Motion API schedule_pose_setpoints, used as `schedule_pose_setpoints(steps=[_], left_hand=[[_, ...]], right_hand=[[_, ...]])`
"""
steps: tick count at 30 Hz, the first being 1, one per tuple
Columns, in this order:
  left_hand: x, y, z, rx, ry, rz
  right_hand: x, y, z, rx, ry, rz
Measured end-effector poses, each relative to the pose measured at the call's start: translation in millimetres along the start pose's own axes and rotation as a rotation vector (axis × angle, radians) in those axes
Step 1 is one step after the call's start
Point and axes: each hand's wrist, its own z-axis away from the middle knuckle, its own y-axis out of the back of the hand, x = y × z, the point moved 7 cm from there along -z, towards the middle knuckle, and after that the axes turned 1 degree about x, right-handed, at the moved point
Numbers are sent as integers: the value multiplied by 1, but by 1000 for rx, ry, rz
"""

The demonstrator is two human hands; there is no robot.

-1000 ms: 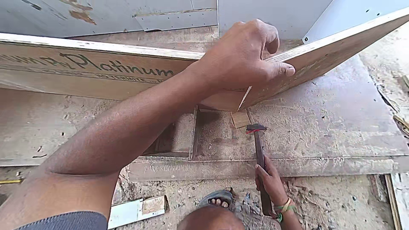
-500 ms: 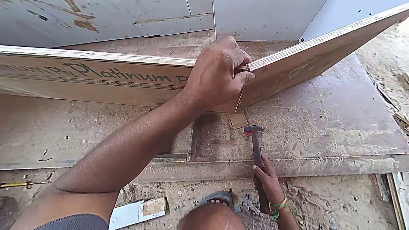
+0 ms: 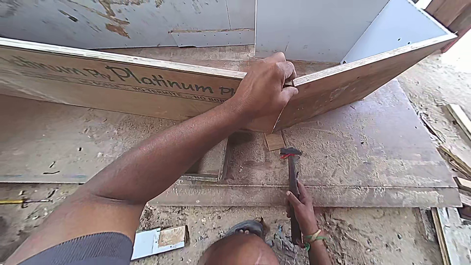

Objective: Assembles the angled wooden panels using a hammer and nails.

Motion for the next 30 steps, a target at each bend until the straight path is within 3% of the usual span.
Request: schedule_pose_setpoints(steps=[5, 10, 13, 15, 20, 26, 30], left_hand=[[0, 15, 18, 103, -108, 59], [-46, 75, 65, 432, -58, -123], [-95, 87, 83, 302, 177, -462], [-110, 73, 101, 199, 221, -582], [-96, 55, 139, 138, 192, -651], [-82, 69, 143, 32, 168, -801], [-88, 70, 160, -36, 220, -668]], right_hand=[[5, -1, 6, 23, 37, 107], [9, 0, 9, 32, 42, 180], [5, 1, 10, 30, 51, 212], [3, -1, 10, 25, 58, 235], [5, -3, 10, 49, 48, 330], [5, 0, 10, 47, 49, 270], [6, -1, 9, 29, 48, 267]])
